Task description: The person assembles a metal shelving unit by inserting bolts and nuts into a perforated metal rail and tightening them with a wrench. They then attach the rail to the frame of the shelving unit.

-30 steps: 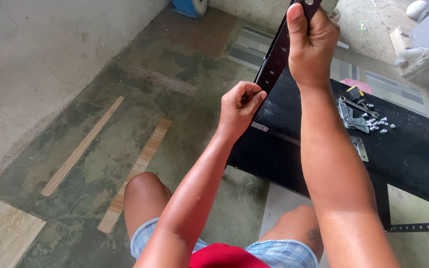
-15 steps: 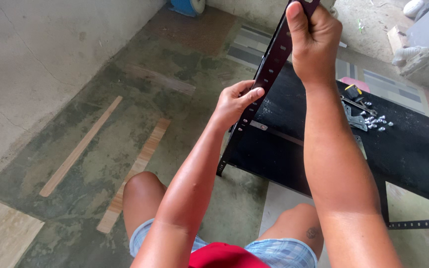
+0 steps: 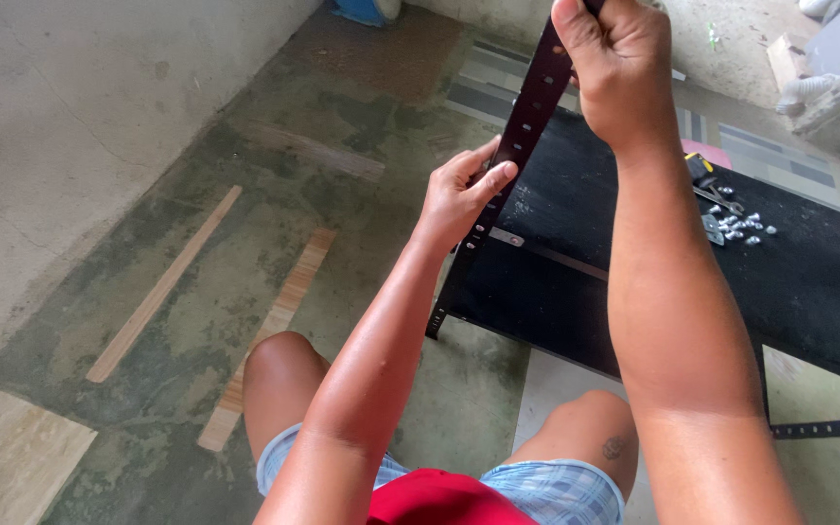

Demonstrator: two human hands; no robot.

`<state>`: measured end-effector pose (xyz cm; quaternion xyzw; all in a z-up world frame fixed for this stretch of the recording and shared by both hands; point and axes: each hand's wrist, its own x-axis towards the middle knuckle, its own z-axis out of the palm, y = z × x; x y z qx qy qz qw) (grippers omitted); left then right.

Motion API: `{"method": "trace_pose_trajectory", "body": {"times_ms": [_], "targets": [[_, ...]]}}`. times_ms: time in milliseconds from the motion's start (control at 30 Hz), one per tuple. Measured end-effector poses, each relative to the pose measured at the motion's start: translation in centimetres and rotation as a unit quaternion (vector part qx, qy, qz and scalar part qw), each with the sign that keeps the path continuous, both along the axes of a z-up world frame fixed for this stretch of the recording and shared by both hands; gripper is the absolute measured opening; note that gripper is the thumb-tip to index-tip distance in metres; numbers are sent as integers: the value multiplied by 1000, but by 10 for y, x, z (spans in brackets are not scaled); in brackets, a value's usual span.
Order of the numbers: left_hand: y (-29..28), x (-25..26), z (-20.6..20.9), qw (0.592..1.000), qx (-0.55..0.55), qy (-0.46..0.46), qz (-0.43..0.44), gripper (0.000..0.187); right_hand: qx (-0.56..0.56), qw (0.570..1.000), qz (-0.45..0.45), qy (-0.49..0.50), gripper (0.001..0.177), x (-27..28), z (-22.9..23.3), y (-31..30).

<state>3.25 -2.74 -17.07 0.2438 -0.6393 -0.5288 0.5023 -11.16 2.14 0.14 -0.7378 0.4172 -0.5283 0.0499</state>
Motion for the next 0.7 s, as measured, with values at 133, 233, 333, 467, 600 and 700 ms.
{"method": "trace_pose_trajectory", "body": {"times_ms": [133, 233, 333, 467, 600, 700], "targets": [[7, -4, 0, 1000, 19, 2, 22, 72, -35, 998, -17, 40, 40, -1, 2, 4], [7, -1, 0, 997, -71, 9, 28, 56, -1, 1000, 12, 0, 43, -6, -2, 4], [7, 1, 4, 998, -60, -2, 31, 57, 67, 991, 28, -109, 39, -20, -13, 4], [9, 2, 4, 998, -50, -19, 37, 57, 209, 971, -93, -73, 17, -62, -45, 8], [10, 3, 3, 997, -74, 4, 36, 56, 376, 870, -269, 171, 10, -83, -104, 1], [10, 1, 5, 998, -60, 15, 28, 56, 423, 829, -317, 180, 18, -88, -130, 4]]}}
